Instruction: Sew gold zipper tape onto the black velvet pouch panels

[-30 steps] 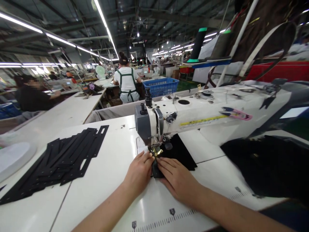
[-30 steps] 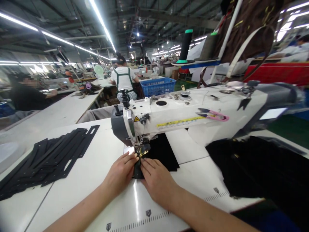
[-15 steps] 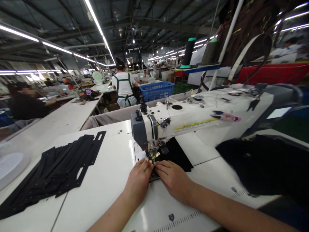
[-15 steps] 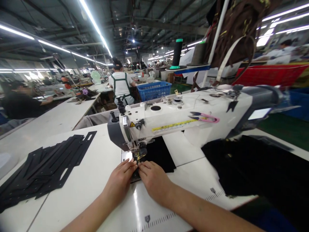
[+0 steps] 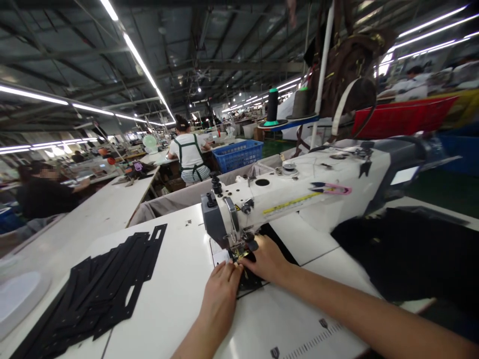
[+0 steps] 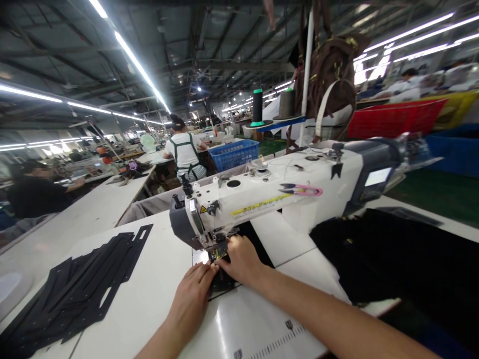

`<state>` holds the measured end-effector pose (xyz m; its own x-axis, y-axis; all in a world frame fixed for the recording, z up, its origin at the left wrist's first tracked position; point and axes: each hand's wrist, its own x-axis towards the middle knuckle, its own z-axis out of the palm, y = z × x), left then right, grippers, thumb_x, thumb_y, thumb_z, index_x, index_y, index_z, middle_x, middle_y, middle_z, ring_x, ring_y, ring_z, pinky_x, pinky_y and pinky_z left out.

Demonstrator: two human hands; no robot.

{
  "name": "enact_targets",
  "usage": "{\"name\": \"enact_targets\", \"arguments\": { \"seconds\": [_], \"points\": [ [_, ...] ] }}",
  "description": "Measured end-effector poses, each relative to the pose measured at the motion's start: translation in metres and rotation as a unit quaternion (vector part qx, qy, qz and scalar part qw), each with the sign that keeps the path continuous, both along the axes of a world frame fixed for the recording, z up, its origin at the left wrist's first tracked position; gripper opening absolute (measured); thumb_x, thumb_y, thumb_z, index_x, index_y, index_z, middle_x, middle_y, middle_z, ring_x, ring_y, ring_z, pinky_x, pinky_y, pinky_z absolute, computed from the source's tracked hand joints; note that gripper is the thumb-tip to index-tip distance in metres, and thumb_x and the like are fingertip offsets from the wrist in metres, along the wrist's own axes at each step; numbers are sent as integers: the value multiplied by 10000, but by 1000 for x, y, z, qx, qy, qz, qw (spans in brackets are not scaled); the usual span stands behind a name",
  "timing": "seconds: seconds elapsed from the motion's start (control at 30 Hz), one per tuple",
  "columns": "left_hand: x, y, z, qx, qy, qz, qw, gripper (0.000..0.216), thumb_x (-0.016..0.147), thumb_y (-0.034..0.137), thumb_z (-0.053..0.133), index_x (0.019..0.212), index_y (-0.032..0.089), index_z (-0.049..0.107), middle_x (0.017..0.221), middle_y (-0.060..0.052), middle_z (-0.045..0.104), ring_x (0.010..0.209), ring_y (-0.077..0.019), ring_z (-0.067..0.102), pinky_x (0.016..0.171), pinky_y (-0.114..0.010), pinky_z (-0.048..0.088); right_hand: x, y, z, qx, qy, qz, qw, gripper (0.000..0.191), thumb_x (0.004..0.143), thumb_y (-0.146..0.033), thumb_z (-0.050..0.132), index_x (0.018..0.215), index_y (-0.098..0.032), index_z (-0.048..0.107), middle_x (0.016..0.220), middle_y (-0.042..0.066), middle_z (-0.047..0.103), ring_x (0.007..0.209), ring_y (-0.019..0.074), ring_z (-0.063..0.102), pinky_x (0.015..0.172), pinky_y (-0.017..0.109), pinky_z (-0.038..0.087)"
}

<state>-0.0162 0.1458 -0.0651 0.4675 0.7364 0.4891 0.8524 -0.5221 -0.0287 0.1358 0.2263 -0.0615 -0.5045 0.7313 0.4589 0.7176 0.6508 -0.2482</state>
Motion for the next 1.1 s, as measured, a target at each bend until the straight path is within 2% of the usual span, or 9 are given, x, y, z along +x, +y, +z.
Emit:
{"name": "enact_targets", "arguments": {
  "seconds": [0.17, 0.33, 0.43, 0.63, 0.73, 0.8, 0.93, 1.0, 1.1],
  "points": [
    [1, 1, 2, -17, 53, 26, 998, 323, 791, 24, 439, 1069, 139, 556, 980, -111, 590, 924, -228, 565, 844, -408, 492, 0, 10, -3, -8, 0, 27, 1000, 175, 828, -261, 526, 737, -148, 623, 776, 72, 638, 778, 206, 578, 742, 323, 384],
    [2, 2, 5, -30, 56, 24, 998, 299, 789, 37, 457, 1057, 116, 564, 974, -125, 579, 897, -230, 553, 819, -393, 491, 2, 9, -2, -49, 11, -7, 999, 198, 745, -358, 629, 697, -167, 610, 725, 36, 643, 726, 188, 595, 671, 285, 389],
    [3, 2, 7, -34, 53, 18, 998, 276, 807, 58, 442, 1044, 120, 569, 954, -120, 580, 884, -226, 552, 813, -391, 488, -3, 8, -4, -71, 7, -31, 997, 188, 762, -332, 597, 675, -166, 611, 697, 41, 646, 713, 195, 602, 662, 289, 390],
    [4, 2, 7, -65, 43, 14, 997, 272, 810, 64, 438, 1047, 103, 565, 957, -138, 576, 917, -245, 551, 831, -413, 466, -21, 15, -9, -93, -16, -62, 994, 237, 839, -224, 454, 734, -124, 642, 754, 114, 660, 737, 227, 609, 706, 328, 408],
    [4, 1, 5, -73, 27, 15, 997, 277, 808, 66, 431, 1054, 117, 549, 962, -128, 581, 932, -244, 551, 848, -424, 457, -12, 7, -3, -92, -27, -51, 994, 233, 853, -235, 452, 799, -122, 648, 770, 109, 656, 738, 211, 603, 686, 307, 431],
    [3, 1, 5, -75, 13, 20, 997, 287, 796, 55, 426, 1056, 118, 531, 961, -118, 586, 926, -235, 558, 854, -416, 456, 4, -6, 0, -71, -30, 2, 997, 234, 840, -302, 501, 928, -134, 637, 906, 104, 647, 841, 211, 586, 735, 305, 438],
    [0, -4, 10, -90, -18, 26, 995, 278, 780, 60, 414, 1038, 121, 498, 938, -91, 606, 900, -197, 574, 861, -363, 454, 34, -32, 0, 16, -46, 201, 978, 448, 791, -363, 583, 1174, -135, 534, 1283, 135, 455, 1119, 262, 432, 905, 394, 369],
    [-1, -8, 15, -104, -25, 22, 994, 275, 751, 81, 445, 1015, 135, 503, 940, -80, 609, 907, -193, 575, 871, -357, 442, 36, -36, -1, 31, -50, 222, 973, 355, 816, -259, 551, 1144, -124, 559, 1298, 139, 439, 1150, 274, 397, 922, 419, 344],
    [0, -9, 23, -126, -27, 40, 991, 314, 681, 126, 524, 993, 163, 530, 973, -70, 605, 938, -216, 567, 865, -373, 430, 27, -27, 3, -23, -22, 207, 978, 199, 850, -193, 499, 980, -144, 641, 1157, 97, 556, 1079, 244, 461, 899, 393, 353]
  ]
}}
